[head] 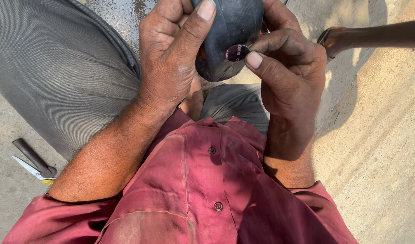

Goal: The person rubs a puncture on a black inner tube with a metal file, applies adhesive from a tube, and attaches a circular repair patch. They سپس secure the patch by hammering it with a metal tool against a flat surface.

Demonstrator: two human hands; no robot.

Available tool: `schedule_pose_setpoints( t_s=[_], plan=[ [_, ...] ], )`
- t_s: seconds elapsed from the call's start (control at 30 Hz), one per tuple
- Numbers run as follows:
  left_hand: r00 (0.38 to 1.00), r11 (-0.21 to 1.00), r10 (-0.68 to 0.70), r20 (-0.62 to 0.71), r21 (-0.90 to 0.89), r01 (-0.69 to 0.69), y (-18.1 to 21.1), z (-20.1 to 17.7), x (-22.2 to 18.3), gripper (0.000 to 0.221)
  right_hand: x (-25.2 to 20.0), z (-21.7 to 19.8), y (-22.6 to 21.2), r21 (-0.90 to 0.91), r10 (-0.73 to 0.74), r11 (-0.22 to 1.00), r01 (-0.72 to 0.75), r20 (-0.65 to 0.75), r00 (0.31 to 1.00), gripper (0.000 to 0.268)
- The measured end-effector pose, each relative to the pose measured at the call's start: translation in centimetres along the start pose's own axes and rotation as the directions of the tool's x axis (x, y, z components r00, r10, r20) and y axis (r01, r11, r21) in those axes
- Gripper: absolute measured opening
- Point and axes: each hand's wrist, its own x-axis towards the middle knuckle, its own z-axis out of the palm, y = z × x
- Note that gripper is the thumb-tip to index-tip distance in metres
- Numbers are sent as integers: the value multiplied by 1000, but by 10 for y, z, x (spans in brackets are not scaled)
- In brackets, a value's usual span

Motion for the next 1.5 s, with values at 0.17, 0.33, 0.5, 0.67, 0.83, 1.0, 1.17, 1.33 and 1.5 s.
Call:
schedule_pose_setpoints(
  t_s=[0.17, 0.33, 0.5, 0.67, 0.83, 1.0, 1.17, 1.33, 1.5],
  plan=[
    [999, 1000, -28, -18, 6, 28, -3, -2, -2, 22, 1, 2, 1, 27, 35, 999, -34, -17, 999, 12],
    [1000, 999, -24, -6, -30, 24, -3, -1, 0, 16, 3, 2, 2, 13, 53, 999, -52, -29, 998, 11],
    [1000, 999, -10, 4, -49, 10, -2, -1, -1, 18, 2, 4, 1, 7, 41, 999, -41, -19, 999, 11],
    [1000, 998, -8, 8, -70, 8, -2, 0, 0, 19, 1, 5, 0, 15, 46, 999, -46, -24, 999, 11],
    [1000, 999, -15, 9, -47, 15, 0, 0, -1, 23, 3, 3, 3, -46, 43, 998, -45, -38, 998, 10],
    [1000, 999, -12, 7, -37, 12, -1, 0, -1, 25, 5, 3, 2, -53, 50, 997, -51, -33, 998, 11],
    [999, 999, -44, -8, -16, 44, 7, 2, -2, 25, 7, 3, 3, -63, 46, 997, -47, -25, 999, 10],
    [998, 998, -64, -19, -11, 64, 6, 2, -3, 25, 6, 1, 6, -96, 51, 994, -56, -48, 998, 11],
    [1000, 998, -29, -1, -49, 29, 0, 1, -2, 22, 7, 1, 7, -93, 55, 994, -60, -56, 997, 11]
  ],
)
